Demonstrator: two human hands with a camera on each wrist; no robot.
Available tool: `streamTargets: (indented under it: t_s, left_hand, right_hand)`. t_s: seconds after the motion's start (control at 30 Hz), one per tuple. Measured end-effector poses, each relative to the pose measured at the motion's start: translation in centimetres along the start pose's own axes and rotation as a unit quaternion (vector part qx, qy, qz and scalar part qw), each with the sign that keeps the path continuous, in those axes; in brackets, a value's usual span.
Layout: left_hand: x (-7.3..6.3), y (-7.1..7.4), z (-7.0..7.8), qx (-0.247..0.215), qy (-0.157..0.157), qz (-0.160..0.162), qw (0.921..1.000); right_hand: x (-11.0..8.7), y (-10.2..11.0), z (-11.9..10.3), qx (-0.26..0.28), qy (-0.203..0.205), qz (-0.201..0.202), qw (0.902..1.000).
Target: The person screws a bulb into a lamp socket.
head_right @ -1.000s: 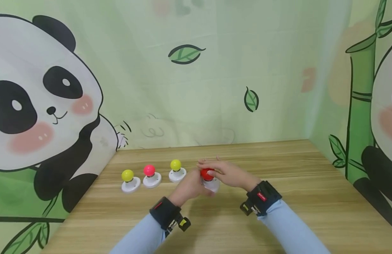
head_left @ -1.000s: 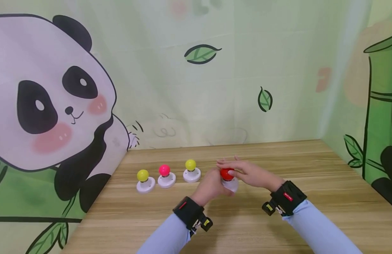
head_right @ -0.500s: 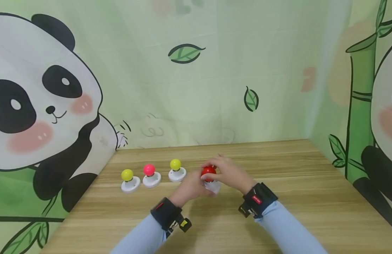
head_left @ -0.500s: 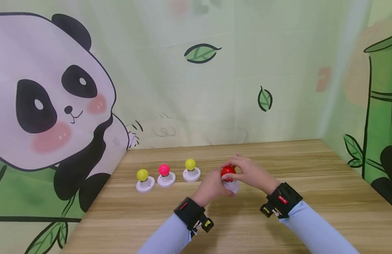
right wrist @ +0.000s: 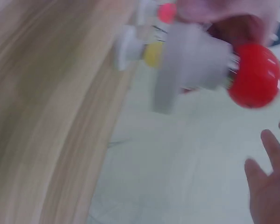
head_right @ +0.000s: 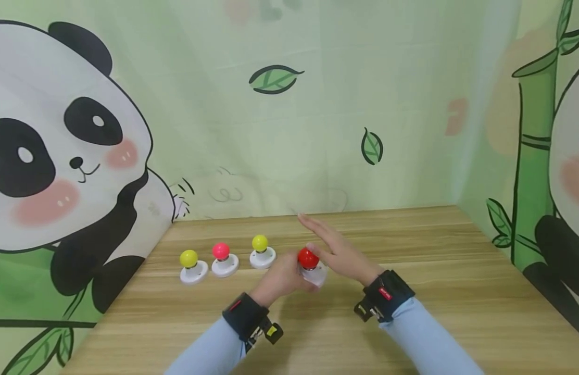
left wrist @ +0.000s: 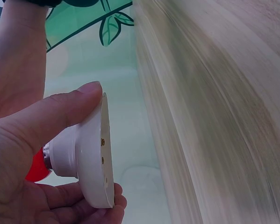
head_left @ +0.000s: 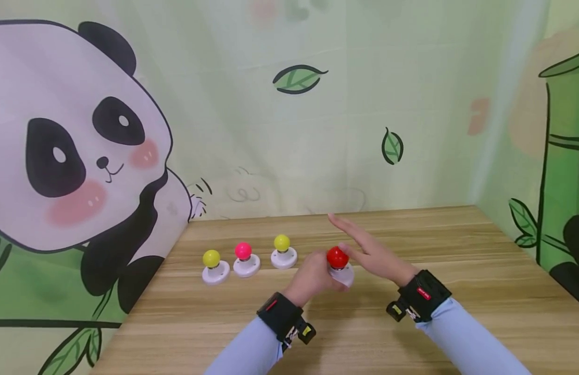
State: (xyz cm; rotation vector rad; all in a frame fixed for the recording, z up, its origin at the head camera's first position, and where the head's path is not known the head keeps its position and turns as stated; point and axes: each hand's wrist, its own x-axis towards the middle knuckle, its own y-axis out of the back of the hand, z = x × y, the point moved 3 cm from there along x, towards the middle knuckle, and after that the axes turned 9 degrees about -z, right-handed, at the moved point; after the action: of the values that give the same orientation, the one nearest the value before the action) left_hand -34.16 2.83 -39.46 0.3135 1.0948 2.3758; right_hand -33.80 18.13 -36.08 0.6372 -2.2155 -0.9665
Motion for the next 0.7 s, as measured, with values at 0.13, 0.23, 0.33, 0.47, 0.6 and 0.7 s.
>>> streamTargets:
  t_s: [0.13, 0.23, 0.33, 0.47, 0.6, 0.7]
  left_hand:
    - [-0.06, -0.04, -0.05, -0.005, 0.007, 0.001, 1.0]
    - [-0.12, -0.01, -0.02, -0.002, 0.008, 0.002, 1.0]
    - [-0.11, 0.01, 0.0, 0.002, 0.004, 0.001, 1.0]
    - [-0.03, 0.0, 0.01, 0.007, -0.001, 0.001, 1.0]
    - [0.03, 0.01, 0.06, 0.011, -0.004, 0.0, 0.9999]
    - [0.06, -0.02, 0.07, 0.014, -0.006, 0.0, 0.9999]
  right_hand:
    - [-0.42, 0.39, -0.06, 0.063, 0.01, -0.047, 0.9969]
    - [-0.74, 0.28, 0.15, 0.069, -0.002, -0.089, 0.9937]
    - [-0.89, -0.03, 0.43, 0.064, -0.015, -0.123, 0.9903]
    - [-0.9, -0.25, 0.46, 0.058, -0.018, -0.137, 0.9888]
    - [-0.89, -0.17, 0.32, 0.056, -0.018, -0.131, 0.9896]
    - [-0.83, -0.15, 0.33, 0.058, -0.024, -0.131, 0.9893]
